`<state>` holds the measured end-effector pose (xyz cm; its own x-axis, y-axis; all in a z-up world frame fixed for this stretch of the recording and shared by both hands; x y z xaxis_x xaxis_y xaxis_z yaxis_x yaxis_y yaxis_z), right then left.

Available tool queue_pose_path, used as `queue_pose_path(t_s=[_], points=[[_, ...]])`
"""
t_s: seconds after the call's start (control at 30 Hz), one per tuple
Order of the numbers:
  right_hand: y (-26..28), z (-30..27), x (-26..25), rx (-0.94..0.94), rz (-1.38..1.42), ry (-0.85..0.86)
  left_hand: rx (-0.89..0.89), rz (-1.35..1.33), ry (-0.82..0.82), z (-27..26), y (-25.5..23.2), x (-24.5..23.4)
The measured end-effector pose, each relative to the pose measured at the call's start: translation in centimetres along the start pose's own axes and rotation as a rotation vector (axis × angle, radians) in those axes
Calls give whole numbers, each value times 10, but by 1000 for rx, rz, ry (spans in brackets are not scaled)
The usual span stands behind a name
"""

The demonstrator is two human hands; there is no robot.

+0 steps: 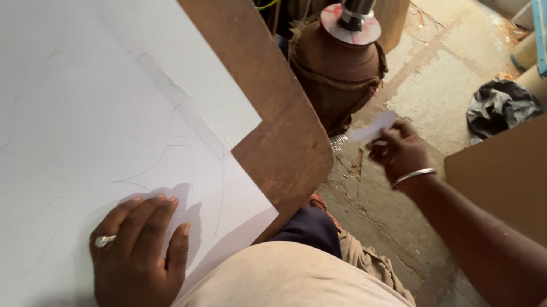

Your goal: Trace out patterns and shapes on a white sheet template on a wooden board using a pencil.

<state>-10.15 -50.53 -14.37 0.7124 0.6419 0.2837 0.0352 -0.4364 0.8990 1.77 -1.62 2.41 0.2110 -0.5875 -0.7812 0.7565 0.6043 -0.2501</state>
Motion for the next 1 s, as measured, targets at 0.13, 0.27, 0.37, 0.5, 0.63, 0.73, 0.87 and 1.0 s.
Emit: queue_pose_path(t_s=[0.13, 0.27, 0.37, 0.5, 0.63, 0.73, 0.87, 1.0], points=[[54, -21, 47, -299, 11, 106, 9, -22, -15, 2, -3, -4], [84, -57, 104, -561, -145, 280, 20, -51, -28, 2, -2, -5], [86, -66, 139, -632, -262, 383, 27, -80, -41, 1, -1, -5], [98, -81, 190, -712, -407, 438, 9, -93, -37, 2, 0, -6], [117, -89, 242, -890, -678, 430, 10, -117, -35, 1, 0, -8], [122, -76, 270, -839, -595, 526, 19, -131, -42, 1, 1, -7], [131, -67, 295, -800, -499, 705, 19, -157, -45, 1, 1, -9], [149, -76, 317, -769, -527, 729, 26, -146, -48, 3, 1, -13]])
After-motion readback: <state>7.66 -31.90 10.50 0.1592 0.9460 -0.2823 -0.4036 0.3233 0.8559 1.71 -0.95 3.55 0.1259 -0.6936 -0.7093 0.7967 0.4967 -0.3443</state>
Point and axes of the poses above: each hand's wrist, its own z-axis towards the middle knuckle, its own x-axis out of the palm, y = z × x, the point moved 3 cm from there along z, towards the middle knuckle, and after that the axes turned 3 degrees about y, right-handed, at the moved point
